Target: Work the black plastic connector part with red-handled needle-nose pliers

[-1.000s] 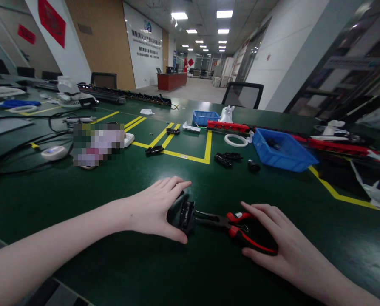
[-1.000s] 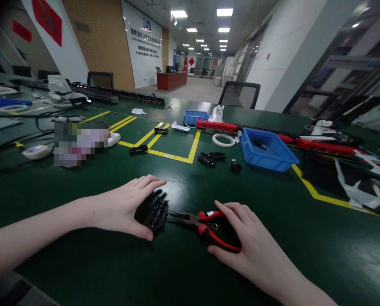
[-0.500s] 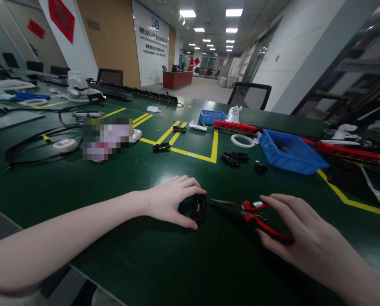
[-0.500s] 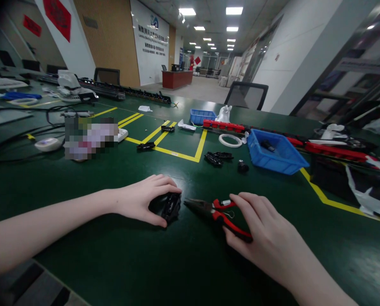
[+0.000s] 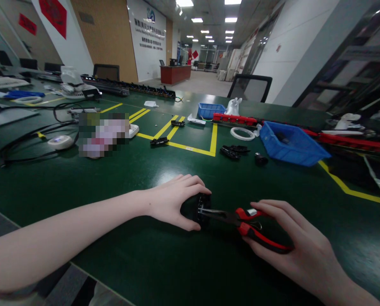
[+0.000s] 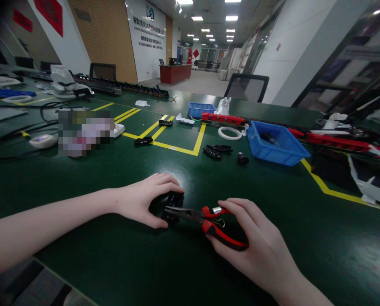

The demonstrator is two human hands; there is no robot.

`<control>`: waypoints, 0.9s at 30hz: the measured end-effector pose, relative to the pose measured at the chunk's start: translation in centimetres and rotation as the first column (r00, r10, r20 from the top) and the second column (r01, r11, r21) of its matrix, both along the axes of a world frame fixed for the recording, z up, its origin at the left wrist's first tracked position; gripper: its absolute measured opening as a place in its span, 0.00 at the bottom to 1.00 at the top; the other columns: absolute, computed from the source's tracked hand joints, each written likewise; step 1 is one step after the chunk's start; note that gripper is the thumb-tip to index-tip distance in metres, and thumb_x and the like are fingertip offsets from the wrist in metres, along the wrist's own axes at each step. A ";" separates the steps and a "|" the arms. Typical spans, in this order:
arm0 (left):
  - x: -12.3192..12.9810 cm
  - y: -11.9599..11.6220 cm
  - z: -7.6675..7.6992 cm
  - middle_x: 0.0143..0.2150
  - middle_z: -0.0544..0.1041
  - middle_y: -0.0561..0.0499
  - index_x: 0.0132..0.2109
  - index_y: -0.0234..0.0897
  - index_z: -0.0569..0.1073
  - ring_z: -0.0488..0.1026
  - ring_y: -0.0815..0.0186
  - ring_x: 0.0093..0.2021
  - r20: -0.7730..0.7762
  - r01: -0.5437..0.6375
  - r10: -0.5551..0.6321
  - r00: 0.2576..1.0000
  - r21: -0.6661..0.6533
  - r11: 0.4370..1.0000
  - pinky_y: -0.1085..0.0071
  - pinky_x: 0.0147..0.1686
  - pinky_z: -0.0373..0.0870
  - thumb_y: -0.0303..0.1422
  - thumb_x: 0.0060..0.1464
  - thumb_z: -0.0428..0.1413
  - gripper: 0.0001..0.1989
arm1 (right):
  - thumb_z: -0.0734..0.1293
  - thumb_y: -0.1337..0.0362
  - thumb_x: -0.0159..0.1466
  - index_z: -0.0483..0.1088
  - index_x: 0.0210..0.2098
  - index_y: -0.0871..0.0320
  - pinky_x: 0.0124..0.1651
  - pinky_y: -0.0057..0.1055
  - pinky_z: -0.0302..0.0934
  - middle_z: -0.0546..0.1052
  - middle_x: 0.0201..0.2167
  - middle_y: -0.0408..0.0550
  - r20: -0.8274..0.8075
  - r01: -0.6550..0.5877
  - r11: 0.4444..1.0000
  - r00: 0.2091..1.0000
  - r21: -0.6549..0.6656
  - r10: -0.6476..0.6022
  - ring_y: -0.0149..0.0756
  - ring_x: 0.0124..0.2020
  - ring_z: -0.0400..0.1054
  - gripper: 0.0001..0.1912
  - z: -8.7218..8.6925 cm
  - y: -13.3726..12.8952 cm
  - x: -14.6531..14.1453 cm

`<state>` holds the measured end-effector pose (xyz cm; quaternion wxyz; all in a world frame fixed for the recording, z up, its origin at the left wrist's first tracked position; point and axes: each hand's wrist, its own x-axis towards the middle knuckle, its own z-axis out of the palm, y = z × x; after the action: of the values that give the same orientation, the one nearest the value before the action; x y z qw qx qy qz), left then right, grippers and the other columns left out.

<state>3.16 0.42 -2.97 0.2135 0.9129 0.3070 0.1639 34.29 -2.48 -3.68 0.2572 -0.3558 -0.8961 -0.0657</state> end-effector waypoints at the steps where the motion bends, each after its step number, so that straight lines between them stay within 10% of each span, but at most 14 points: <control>1: 0.0 0.0 0.0 0.57 0.69 0.43 0.62 0.37 0.63 0.67 0.53 0.55 0.000 0.002 -0.002 1.000 0.001 1.000 0.58 0.56 0.63 0.46 0.48 0.65 0.38 | 0.68 0.56 0.62 0.65 0.55 0.56 0.44 0.38 0.71 0.75 0.47 0.53 0.007 -0.009 1.000 1.000 0.007 0.009 0.43 0.45 0.73 0.23 0.0 0.1 -0.1; 10: 0.3 0.1 0.0 0.57 0.70 0.44 0.63 0.37 0.64 0.67 0.53 0.54 -0.017 -0.001 0.001 1.000 -0.017 1.000 0.60 0.53 0.64 0.47 0.49 0.65 0.38 | 0.66 0.54 0.63 0.63 0.56 0.51 0.55 0.52 0.64 0.79 0.42 0.50 0.043 -0.007 0.998 0.999 0.058 0.004 0.49 0.46 0.74 0.23 0.0 0.4 0.6; 27: 0.1 0.5 -0.2 0.58 0.68 0.42 0.65 0.35 0.62 0.66 0.52 0.56 -0.027 0.029 -0.030 0.999 -0.029 0.999 0.59 0.54 0.63 0.49 0.51 0.64 0.40 | 0.67 0.51 0.63 0.65 0.56 0.52 0.42 0.41 0.72 0.77 0.47 0.53 0.025 0.065 0.996 0.998 -0.063 -0.064 0.46 0.44 0.75 0.24 -1.0 0.5 1.0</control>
<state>3.30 0.90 -3.16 0.2248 0.9162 0.2987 0.1440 35.29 -1.97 -4.68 0.2332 -0.3917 -0.8887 -0.0494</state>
